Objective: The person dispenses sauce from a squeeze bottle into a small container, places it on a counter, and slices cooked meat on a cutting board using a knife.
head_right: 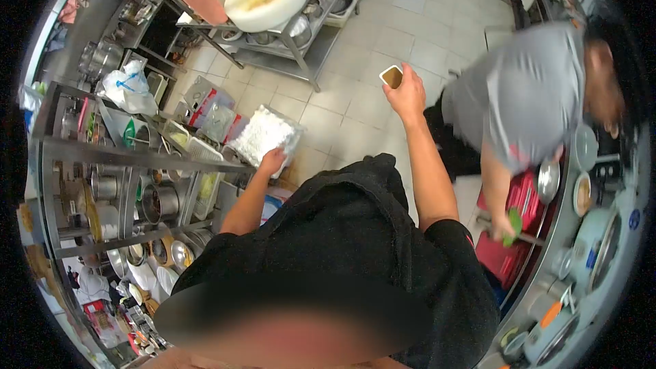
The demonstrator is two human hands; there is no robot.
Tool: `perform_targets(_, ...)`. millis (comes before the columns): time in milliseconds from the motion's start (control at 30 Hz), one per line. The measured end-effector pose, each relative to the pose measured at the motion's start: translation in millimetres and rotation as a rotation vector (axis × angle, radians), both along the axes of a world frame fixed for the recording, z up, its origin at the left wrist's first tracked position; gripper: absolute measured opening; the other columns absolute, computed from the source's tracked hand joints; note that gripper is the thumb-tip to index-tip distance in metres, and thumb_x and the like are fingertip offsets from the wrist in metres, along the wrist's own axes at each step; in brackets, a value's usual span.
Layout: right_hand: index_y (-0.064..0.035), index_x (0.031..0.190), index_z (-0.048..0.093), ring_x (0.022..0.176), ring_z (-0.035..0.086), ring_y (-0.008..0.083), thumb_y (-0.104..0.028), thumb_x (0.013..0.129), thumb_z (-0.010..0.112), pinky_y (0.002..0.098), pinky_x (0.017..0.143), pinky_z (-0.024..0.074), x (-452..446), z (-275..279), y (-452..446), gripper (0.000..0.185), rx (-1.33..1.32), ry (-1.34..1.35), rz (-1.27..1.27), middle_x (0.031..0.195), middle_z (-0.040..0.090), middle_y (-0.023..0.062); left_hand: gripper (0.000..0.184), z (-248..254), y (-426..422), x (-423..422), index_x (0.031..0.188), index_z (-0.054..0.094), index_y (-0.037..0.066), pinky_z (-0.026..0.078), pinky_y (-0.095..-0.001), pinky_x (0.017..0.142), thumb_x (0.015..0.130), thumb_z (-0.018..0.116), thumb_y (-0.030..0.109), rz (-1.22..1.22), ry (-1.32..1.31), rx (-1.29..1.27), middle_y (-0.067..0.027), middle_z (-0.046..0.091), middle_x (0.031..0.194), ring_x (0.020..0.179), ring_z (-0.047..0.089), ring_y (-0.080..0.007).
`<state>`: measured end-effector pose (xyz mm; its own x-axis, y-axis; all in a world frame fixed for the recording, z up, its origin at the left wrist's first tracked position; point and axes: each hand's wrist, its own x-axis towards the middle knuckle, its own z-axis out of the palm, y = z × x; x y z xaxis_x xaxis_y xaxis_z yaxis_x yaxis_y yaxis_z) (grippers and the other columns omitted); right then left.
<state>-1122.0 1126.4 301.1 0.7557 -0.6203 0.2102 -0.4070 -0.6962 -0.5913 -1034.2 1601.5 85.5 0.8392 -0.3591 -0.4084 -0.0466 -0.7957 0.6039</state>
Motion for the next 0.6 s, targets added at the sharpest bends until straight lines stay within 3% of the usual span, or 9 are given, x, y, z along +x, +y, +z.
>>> perform_targets(33, -0.0062, 0.143, 0.051, 0.124, 0.059, 0.0384, -0.025, 0.077, 0.084, 0.048, 0.103, 0.0496, 27.5, 1.0, -17.5, 0.076, -0.013, -0.009, 0.023, 0.134, 0.064, 0.019, 0.043, -33.7, 9.9, 2.2, 0.127, 0.066, 0.003, 0.055, -0.0444, 0.093, 0.09, 0.066, 0.026, -0.026, -0.178, 0.015, -0.0225, 0.073, 0.111, 0.106, 0.069, -0.0389)
perform_targets(67, -0.0063, 0.143, 0.051, 0.124, 0.059, 0.0383, -0.025, 0.077, 0.085, 0.0479, 0.103, 0.0496, 56.3, 4.2, -35.9, 0.076, -0.002, -0.002, 0.043, 0.134, 0.064, 0.0189, 0.049, -16.7, 4.1, 6.8, 0.131, 0.066, 0.003, 0.052, -0.0444, 0.1, 0.091, 0.068, 0.031, 0.006, -0.004, 0.12, -0.0216, 0.071, 0.122, 0.115, 0.067, -0.0374)
perform_targets(100, -0.0063, 0.143, 0.051, 0.125, 0.059, 0.0381, -0.026, 0.077, 0.085, 0.0478, 0.104, 0.0496, 80.9, 5.7, -51.4, 0.077, 0.014, 0.012, 0.06, 0.134, 0.064, 0.0187, 0.046, 15.7, -12.2, 4.2, 0.13, 0.067, 0.001, 0.054, -0.0421, 0.096, 0.092, 0.068, 0.028, 0.12, 0.137, 0.119, -0.0201, 0.073, 0.118, 0.11, 0.07, -0.0348)
perform_targets(200, -0.007, 0.144, 0.051, 0.125, 0.059, 0.0377, -0.026, 0.077, 0.085, 0.0476, 0.104, 0.0498, 147.8, 2.2, -90.7, 0.077, 0.023, 0.046, 0.073, 0.134, 0.064, 0.0184, 0.04, -48.7, -3.2, 19.2, 0.124, 0.069, 0.004, 0.058, -0.038, 0.087, 0.089, 0.069, 0.025, 0.294, 0.079, -0.047, -0.0184, 0.076, 0.103, 0.095, 0.074, -0.0272)
perform_targets(400, -0.0079, 0.145, 0.051, 0.127, 0.058, 0.0369, -0.026, 0.076, 0.085, 0.047, 0.103, 0.0503, 269.0, -21.7, -172.8, 0.079, 0.027, 0.112, 0.054, 0.135, 0.064, 0.018, 0.042, -62.2, -90.4, 105.9, 0.125, 0.068, 0.002, 0.057, -0.0381, 0.088, 0.089, 0.072, 0.023, 0.354, 0.057, -0.251, -0.017, 0.076, 0.103, 0.096, 0.074, -0.0279)
perform_targets(433, -0.008, 0.145, 0.05, 0.127, 0.058, 0.0368, -0.027, 0.076, 0.085, 0.0469, 0.103, 0.0503, 287.3, -27.8, -185.6, 0.079, 0.035, 0.121, 0.041, 0.135, 0.064, 0.018, 0.042, -42.0, -119.1, 137.0, 0.126, 0.067, 0.002, 0.057, -0.0381, 0.09, 0.09, 0.072, 0.023, 0.297, 0.063, -0.187, -0.0181, 0.075, 0.109, 0.099, 0.073, -0.0278)
perform_targets(600, -0.006, 0.143, 0.052, 0.125, 0.06, 0.0376, -0.027, 0.075, 0.086, 0.0467, 0.104, 0.05, 358.9, -34.0, -236.8, 0.079, 0.055, 0.152, -0.026, 0.134, 0.064, 0.0191, 0.037, 36.3, -266.1, 308.0, 0.126, 0.067, 0.003, 0.056, -0.0394, 0.092, 0.094, 0.069, 0.021, 0.115, -0.111, -0.367, -0.0185, 0.072, 0.115, 0.106, 0.071, -0.0298)
